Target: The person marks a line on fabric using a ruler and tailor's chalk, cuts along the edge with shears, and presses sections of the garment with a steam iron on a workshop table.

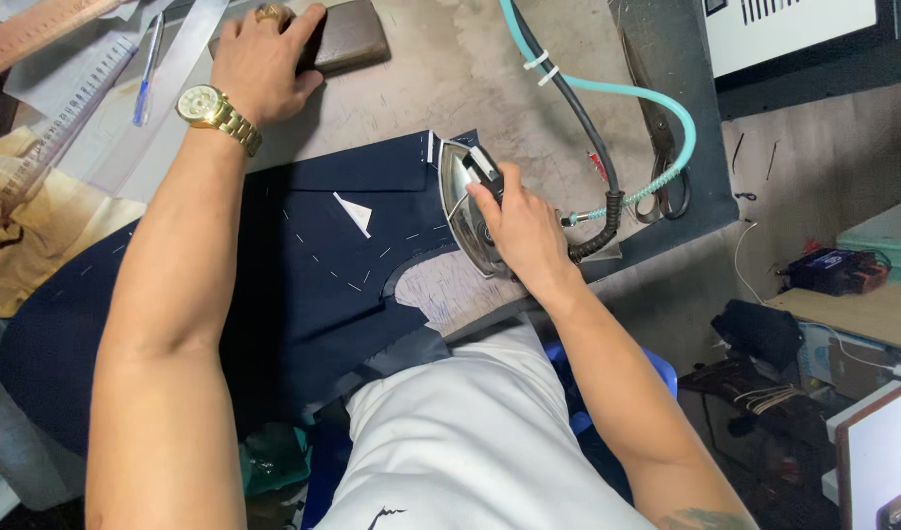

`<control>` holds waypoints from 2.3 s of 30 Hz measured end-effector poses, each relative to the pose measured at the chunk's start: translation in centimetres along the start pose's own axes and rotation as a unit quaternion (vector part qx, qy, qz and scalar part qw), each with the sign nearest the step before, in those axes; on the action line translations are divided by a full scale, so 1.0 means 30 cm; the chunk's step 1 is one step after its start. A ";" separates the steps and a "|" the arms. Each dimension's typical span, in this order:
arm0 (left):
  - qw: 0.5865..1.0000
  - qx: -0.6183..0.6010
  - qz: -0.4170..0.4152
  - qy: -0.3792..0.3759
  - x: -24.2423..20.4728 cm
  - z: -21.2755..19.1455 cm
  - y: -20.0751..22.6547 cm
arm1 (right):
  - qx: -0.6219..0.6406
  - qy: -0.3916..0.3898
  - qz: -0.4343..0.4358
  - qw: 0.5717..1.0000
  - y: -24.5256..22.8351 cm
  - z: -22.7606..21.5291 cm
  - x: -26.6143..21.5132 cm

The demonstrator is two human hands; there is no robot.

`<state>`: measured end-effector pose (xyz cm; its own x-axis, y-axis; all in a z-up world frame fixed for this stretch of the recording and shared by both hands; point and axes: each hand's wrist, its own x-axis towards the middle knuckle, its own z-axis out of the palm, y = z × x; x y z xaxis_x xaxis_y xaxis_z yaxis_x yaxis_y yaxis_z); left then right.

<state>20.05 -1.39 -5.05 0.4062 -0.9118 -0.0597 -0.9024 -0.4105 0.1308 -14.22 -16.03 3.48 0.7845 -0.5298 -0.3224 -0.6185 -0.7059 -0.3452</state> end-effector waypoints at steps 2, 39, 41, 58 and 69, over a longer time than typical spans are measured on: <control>0.999 0.030 -0.019 0.020 -0.019 -0.008 0.027 | 0.007 -0.001 0.020 1.000 -0.003 -0.021 0.033; 0.986 0.050 -0.159 0.019 0.053 -0.021 0.209 | -0.002 0.283 -0.117 0.952 0.946 -0.038 -0.109; 0.990 0.031 -0.112 0.082 0.046 0.001 0.261 | -0.016 0.308 -0.093 0.947 0.919 0.013 -0.130; 0.966 -0.111 0.093 0.215 -0.285 0.212 0.457 | 0.545 0.011 0.265 0.795 0.295 0.118 -0.526; 0.925 -0.174 0.123 0.313 -0.288 0.232 0.444 | 0.581 -0.155 0.167 0.782 -0.121 0.382 -0.386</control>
<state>3.51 1.02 -9.69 0.2961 -0.7551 0.5850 -0.9218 -0.0655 0.3820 -21.58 -1.93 -1.64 0.6338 -0.3273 -0.7008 -0.5507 0.4452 -0.7060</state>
